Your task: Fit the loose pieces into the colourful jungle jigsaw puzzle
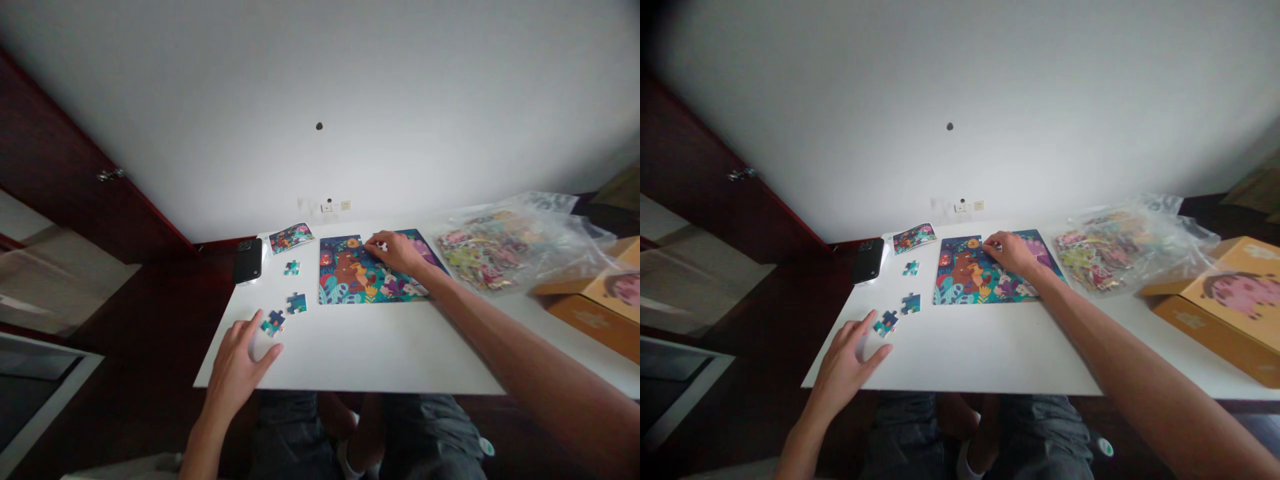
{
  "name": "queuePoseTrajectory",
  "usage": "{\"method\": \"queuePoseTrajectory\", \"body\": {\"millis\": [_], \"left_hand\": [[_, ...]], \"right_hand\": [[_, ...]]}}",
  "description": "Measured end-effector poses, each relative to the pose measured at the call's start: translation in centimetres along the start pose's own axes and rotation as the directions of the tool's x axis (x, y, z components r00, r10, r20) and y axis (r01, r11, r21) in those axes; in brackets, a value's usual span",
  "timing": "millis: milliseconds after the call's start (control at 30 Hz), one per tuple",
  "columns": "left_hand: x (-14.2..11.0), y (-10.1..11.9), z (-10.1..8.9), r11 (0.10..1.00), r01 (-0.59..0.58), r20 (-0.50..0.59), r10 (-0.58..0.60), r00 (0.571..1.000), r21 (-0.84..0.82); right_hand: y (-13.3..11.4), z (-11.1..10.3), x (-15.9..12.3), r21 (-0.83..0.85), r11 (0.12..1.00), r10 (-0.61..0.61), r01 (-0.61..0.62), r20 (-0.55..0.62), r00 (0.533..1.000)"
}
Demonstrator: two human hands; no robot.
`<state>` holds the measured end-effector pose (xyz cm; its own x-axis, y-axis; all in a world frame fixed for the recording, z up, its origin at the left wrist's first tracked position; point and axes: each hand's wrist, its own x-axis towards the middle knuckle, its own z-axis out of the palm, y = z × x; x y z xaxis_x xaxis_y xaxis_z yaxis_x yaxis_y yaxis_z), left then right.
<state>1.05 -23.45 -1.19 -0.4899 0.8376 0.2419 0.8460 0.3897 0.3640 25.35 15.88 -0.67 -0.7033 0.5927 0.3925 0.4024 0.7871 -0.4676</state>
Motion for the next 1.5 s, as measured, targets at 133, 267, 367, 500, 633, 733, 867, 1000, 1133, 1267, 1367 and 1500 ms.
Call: {"method": "queuePoseTrajectory", "body": {"millis": [133,267,367,500,633,733,867,1000,1133,1267,1367,1500], "left_hand": [[0.2,1.3,0.7,0.994,0.045,-0.053,-0.04,0.998,0.097],[0.8,2.4,0.9,0.989,0.075,-0.092,-0.064,0.994,0.128],[0.7,2.4,0.9,0.989,0.082,-0.1,-0.07,0.992,0.12],[0.6,2.2,0.9,0.989,0.097,-0.097,-0.087,0.991,0.108],[0.6,2.3,0.9,0.99,0.094,-0.096,-0.084,0.992,0.104],[0.6,2.3,0.9,0.992,0.075,-0.104,-0.064,0.993,0.106],[0.7,2.2,0.9,0.992,0.057,-0.098,-0.046,0.994,0.112],[1.2,2.1,0.8,0.993,0.069,-0.062,-0.063,0.996,0.099],[2.5,3.0,0.5,0.991,0.085,-0.013,-0.084,0.996,0.101],[4.7,4.6,0.2,0.989,0.076,0.077,-0.087,0.993,0.13],[6.9,5.7,0.2,0.983,0.082,0.139,-0.106,0.985,0.166],[9.8,6.5,0.2,0.972,0.072,0.244,-0.127,0.961,0.223]], "right_hand": [[0.0,0.1,-0.1,0.022,1.0,-0.016,0.016,-0.005,1.0],[0.0,0.1,-0.1,0.054,0.999,0.006,-0.006,-0.006,1.0],[-0.2,0.2,-0.1,0.066,0.998,0.019,-0.018,-0.013,1.0],[-0.6,0.2,-0.2,0.064,0.998,0.024,-0.023,-0.016,1.0],[-0.7,0.3,-0.3,0.079,0.997,0.002,-0.001,-0.017,1.0],[-0.6,0.3,-0.3,0.087,0.996,0.004,-0.003,-0.016,1.0],[-0.4,0.4,-0.2,0.101,0.995,0.009,-0.008,-0.011,1.0],[-0.4,0.5,-0.2,0.106,0.994,0.003,-0.002,-0.006,1.0],[-0.2,0.6,-0.2,0.113,0.993,-0.03,0.031,-0.007,1.0],[-0.1,0.5,-0.3,0.114,0.993,-0.038,0.038,-0.003,0.999],[-0.2,0.4,-0.3,0.117,0.993,-0.029,0.028,0.002,1.0],[-0.4,0.1,-0.3,0.107,0.994,-0.008,0.006,0.011,1.0]]}}
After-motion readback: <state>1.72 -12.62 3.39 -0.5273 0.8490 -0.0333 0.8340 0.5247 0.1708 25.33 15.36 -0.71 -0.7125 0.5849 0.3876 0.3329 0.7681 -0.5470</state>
